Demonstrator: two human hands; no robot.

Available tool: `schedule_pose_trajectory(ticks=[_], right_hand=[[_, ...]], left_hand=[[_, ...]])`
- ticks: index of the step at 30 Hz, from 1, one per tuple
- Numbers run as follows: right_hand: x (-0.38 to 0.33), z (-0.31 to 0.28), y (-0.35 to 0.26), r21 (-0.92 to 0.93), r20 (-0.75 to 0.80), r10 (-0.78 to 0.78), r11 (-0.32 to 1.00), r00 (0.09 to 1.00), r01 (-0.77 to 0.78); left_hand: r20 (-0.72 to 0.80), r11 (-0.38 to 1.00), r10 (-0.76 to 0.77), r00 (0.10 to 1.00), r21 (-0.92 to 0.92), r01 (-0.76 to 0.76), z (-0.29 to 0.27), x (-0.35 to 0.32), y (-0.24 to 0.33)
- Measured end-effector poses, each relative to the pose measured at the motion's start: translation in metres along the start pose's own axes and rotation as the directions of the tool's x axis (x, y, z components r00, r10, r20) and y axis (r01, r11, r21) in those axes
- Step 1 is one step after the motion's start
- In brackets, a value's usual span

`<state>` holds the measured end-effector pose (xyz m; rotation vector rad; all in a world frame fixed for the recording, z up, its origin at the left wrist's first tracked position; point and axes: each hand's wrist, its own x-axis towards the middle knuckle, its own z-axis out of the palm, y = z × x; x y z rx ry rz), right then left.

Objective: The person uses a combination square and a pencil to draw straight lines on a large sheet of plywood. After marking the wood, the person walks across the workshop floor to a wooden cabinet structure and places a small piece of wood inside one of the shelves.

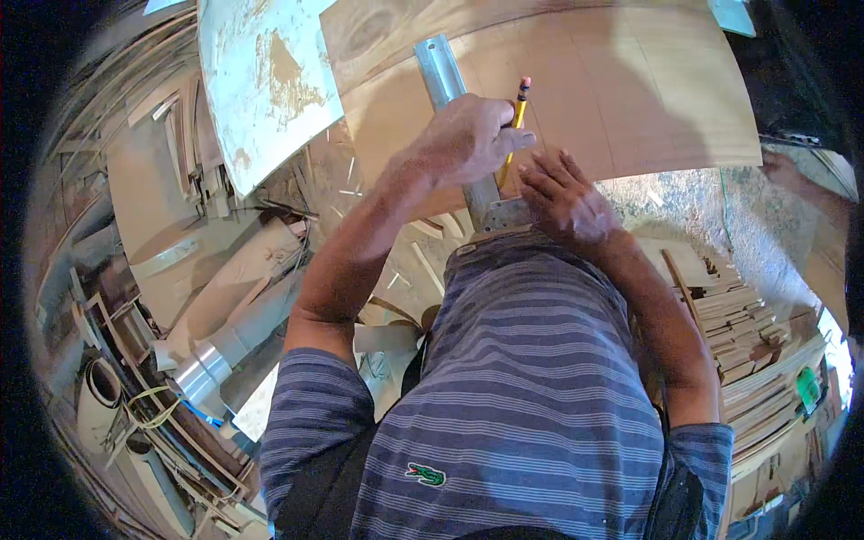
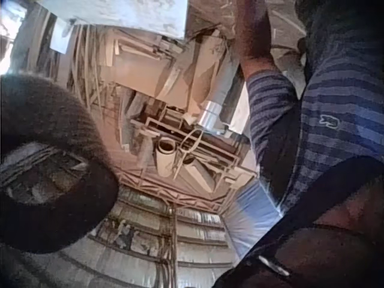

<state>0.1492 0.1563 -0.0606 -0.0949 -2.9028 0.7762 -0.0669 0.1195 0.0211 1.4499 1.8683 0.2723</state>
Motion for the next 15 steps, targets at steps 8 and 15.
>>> schedule_pose_trajectory(ticks=[8,15], right_hand=[[-0.001,-0.001,-0.001,-0.045,0.043,0.009,0.999,0.999,-0.007],[0.001,-0.008,-0.005,-0.053,0.073,0.019,0.998,0.997,-0.016]], left_hand=[[-0.317,0.99,0.058,0.947,0.138,-0.015,-0.043,0.055,-0.052],[-0.44,0.95,0.063,0.896,0.301,0.081,-0.077,0.084,-0.068]])
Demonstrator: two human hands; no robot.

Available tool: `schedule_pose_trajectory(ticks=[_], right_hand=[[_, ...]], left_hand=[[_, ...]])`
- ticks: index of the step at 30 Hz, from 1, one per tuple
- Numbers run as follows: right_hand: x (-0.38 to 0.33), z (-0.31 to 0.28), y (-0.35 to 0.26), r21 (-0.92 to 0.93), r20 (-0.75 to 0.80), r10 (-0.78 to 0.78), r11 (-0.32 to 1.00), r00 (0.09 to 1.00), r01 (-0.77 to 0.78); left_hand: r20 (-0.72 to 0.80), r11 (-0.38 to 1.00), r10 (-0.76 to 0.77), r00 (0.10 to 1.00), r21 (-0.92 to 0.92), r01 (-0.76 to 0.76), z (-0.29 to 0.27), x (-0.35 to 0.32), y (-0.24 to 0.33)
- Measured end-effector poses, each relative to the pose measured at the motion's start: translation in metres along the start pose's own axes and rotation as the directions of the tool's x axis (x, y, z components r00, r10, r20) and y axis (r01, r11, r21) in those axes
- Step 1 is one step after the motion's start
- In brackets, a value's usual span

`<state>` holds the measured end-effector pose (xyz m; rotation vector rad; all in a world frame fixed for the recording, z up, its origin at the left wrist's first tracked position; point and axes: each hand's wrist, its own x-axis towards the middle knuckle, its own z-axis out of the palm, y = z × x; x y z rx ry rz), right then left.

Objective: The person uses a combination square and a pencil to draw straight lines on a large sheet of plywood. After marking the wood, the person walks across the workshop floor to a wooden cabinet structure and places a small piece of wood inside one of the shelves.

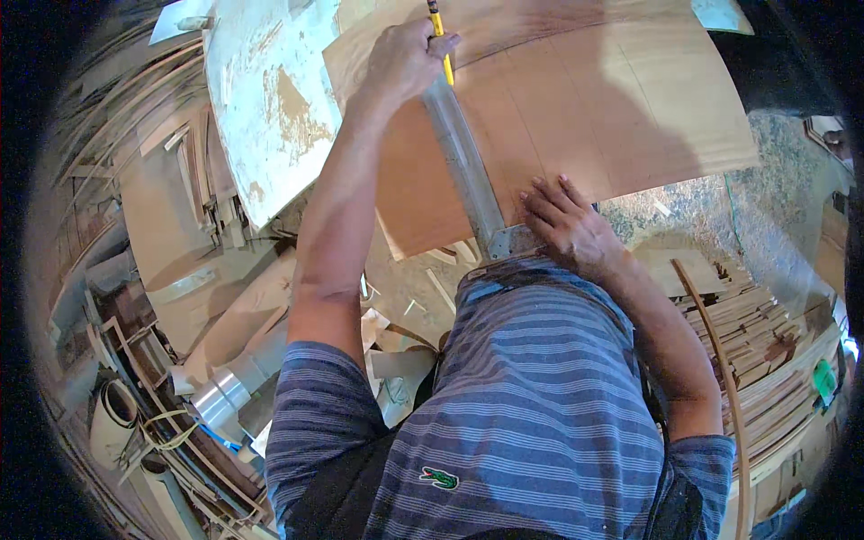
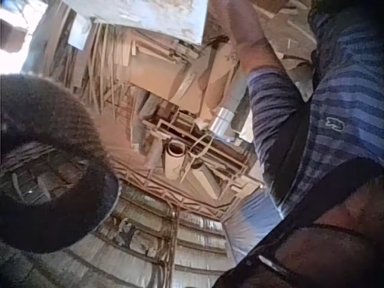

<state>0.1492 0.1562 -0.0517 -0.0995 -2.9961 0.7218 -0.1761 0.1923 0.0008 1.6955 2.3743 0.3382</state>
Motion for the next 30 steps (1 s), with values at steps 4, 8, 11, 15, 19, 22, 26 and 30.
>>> schedule_pose_trajectory(ticks=[4,8,11,15,19,22,26,30], right_hand=[[-0.001,0.001,0.001,0.022,-0.006,0.002,1.0,1.0,-0.001],[-0.001,0.003,0.0,0.043,-0.07,-0.005,0.999,0.998,0.008],[-0.002,0.014,0.003,0.026,-0.096,-0.015,1.0,0.995,0.018],[-0.002,0.012,0.005,0.055,-0.065,-0.019,0.998,0.998,0.023],[-0.002,0.017,0.004,0.076,-0.065,0.008,0.997,0.998,-0.003],[-0.001,0.014,0.005,0.047,-0.057,-0.01,0.999,0.998,0.013],[0.001,0.013,0.004,0.071,-0.066,-0.01,0.997,0.998,0.014],[0.002,0.009,0.004,0.005,-0.053,-0.025,1.0,0.998,0.025]], left_hand=[[-0.005,0.998,0.023,1.0,0.055,-0.023,-0.004,0.004,0.006],[-0.052,0.995,0.069,0.996,0.076,-0.065,0.002,-0.005,0.006],[-0.11,0.99,0.132,0.985,0.061,-0.126,0.012,-0.02,0.009],[-0.097,0.957,0.291,0.952,0.037,-0.289,0.018,-0.058,0.027],[-0.095,0.924,0.37,0.924,-0.067,-0.376,0.011,-0.097,0.061],[-0.003,0.927,0.304,0.953,-0.229,-0.297,0.005,-0.123,0.082],[0.011,0.9,0.29,0.957,-0.342,-0.269,0.006,-0.15,0.101],[0.119,0.92,0.225,0.967,-0.352,-0.171,0.001,-0.163,0.113]])
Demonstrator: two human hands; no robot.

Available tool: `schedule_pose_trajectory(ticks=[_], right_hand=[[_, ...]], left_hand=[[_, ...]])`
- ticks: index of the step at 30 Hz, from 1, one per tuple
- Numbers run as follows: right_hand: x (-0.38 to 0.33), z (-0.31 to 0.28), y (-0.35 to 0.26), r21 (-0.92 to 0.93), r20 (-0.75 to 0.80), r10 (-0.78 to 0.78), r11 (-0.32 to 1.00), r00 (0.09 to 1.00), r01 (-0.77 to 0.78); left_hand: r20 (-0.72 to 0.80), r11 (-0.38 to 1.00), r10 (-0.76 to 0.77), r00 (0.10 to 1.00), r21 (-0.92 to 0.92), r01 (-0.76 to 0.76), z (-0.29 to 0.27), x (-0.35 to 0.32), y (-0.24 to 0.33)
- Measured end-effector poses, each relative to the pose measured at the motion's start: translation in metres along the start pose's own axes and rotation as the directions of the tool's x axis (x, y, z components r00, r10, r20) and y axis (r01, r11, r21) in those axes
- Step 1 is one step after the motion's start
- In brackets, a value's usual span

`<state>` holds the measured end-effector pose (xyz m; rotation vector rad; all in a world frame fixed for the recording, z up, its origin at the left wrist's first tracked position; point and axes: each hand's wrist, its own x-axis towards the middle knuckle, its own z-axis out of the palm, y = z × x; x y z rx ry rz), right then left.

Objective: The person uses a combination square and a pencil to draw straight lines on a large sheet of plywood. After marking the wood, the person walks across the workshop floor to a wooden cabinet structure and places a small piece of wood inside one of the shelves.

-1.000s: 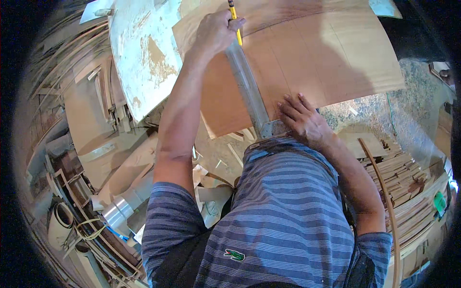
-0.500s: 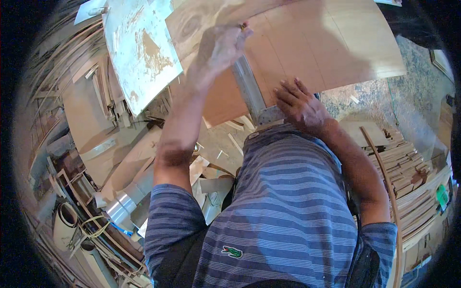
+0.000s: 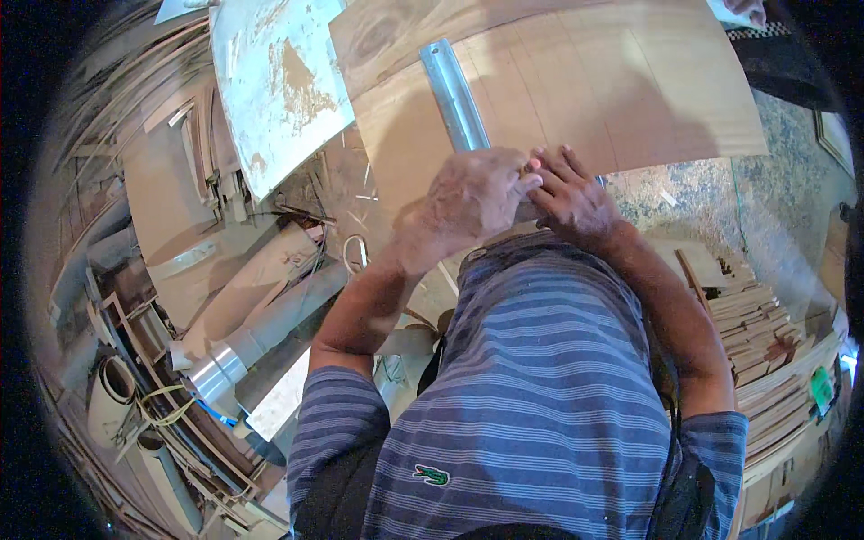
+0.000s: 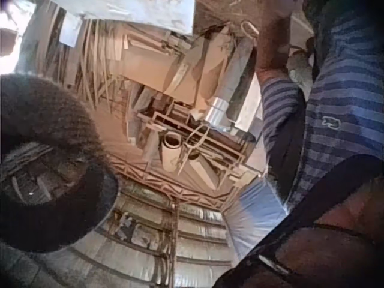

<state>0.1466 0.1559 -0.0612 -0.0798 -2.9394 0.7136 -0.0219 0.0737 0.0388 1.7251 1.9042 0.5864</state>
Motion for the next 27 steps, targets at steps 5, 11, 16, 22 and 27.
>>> schedule_pose_trajectory(ticks=[5,11,16,22,27], right_hand=[[0.002,0.001,-0.001,-0.013,0.038,-0.01,1.0,0.999,0.011],[0.001,0.001,-0.003,0.01,-0.023,-0.008,1.0,1.0,0.008],[0.002,0.009,-0.01,-0.015,-0.124,-0.104,0.995,0.987,0.103],[0.017,-0.024,-0.045,0.584,-0.102,0.178,0.807,0.979,-0.086],[0.036,-0.028,-0.079,0.945,0.036,0.402,0.285,0.915,-0.162]], left_hand=[[-0.033,0.998,-0.058,0.998,0.018,0.059,0.007,-0.01,-0.012],[-0.438,0.779,-0.476,0.762,-0.613,0.135,0.008,-0.058,-0.026],[-0.106,0.318,-0.829,0.549,-0.897,0.307,0.036,-0.127,-0.038],[-0.073,0.463,-0.736,0.673,-0.779,0.422,0.065,-0.15,-0.022],[-0.094,0.646,-0.626,0.774,-0.619,0.447,0.06,-0.132,-0.006]])
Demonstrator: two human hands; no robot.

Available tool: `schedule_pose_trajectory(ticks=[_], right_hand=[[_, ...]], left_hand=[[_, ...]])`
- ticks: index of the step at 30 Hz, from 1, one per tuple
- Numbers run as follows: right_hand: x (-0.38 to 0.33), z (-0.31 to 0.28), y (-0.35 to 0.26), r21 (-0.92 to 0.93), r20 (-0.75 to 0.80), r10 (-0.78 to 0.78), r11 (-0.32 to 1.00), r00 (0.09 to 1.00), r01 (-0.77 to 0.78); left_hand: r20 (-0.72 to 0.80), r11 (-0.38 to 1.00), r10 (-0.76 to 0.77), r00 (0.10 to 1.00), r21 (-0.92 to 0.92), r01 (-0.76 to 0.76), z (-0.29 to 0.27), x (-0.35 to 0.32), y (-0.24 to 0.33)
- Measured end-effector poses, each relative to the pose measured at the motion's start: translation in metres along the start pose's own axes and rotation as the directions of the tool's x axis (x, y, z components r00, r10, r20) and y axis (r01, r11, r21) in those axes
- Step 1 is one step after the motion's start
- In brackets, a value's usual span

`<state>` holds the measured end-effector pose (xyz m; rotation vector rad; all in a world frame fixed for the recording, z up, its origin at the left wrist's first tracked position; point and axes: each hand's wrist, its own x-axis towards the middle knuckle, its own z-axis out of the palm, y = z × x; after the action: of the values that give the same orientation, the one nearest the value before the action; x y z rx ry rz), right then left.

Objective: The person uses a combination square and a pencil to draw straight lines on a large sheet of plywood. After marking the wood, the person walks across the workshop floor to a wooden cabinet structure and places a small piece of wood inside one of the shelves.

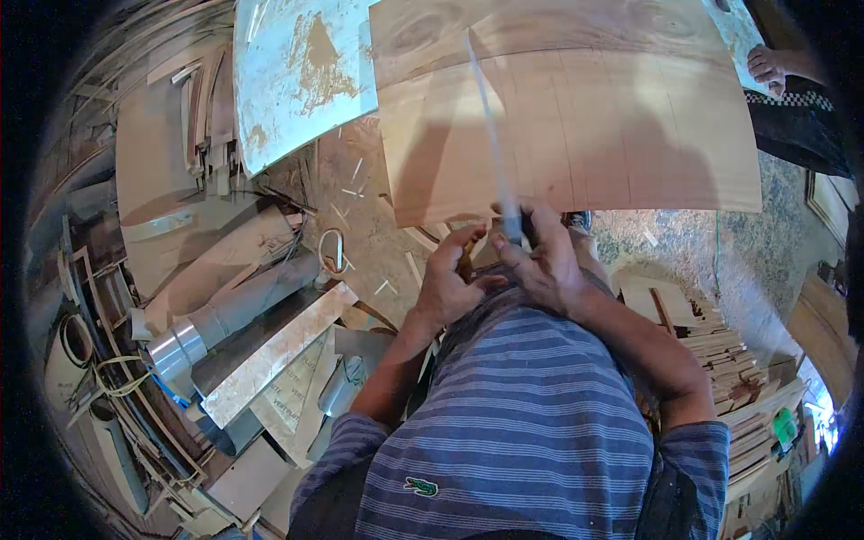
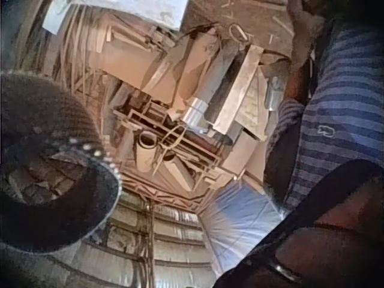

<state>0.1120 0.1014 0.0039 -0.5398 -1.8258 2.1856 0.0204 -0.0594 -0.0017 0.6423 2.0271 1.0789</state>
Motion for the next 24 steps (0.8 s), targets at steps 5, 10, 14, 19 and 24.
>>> schedule_pose_trajectory(ticks=[5,10,14,19,24], right_hand=[[-0.005,0.011,0.026,0.321,-0.084,0.189,0.935,0.978,-0.153],[-0.008,0.006,0.022,0.584,0.031,0.544,0.671,0.838,-0.457],[-0.013,0.002,0.048,0.662,0.121,0.667,0.497,0.735,-0.56],[-0.015,-0.002,0.057,0.692,0.038,0.717,0.483,0.696,-0.536],[-0.018,-0.011,0.057,0.691,-0.015,0.714,0.513,0.7,-0.509]], left_hand=[[-0.034,0.952,0.264,0.964,0.169,-0.254,0.005,0.014,-0.01],[0.068,0.854,0.305,0.95,0.421,-0.304,-0.032,0.013,-0.021],[0.098,0.79,0.267,0.959,0.547,-0.276,-0.05,0.017,-0.019],[0.111,0.755,0.365,0.924,0.545,-0.364,-0.045,0.031,-0.031],[0.148,0.793,0.344,0.927,0.482,-0.371,-0.039,0.035,-0.025]])
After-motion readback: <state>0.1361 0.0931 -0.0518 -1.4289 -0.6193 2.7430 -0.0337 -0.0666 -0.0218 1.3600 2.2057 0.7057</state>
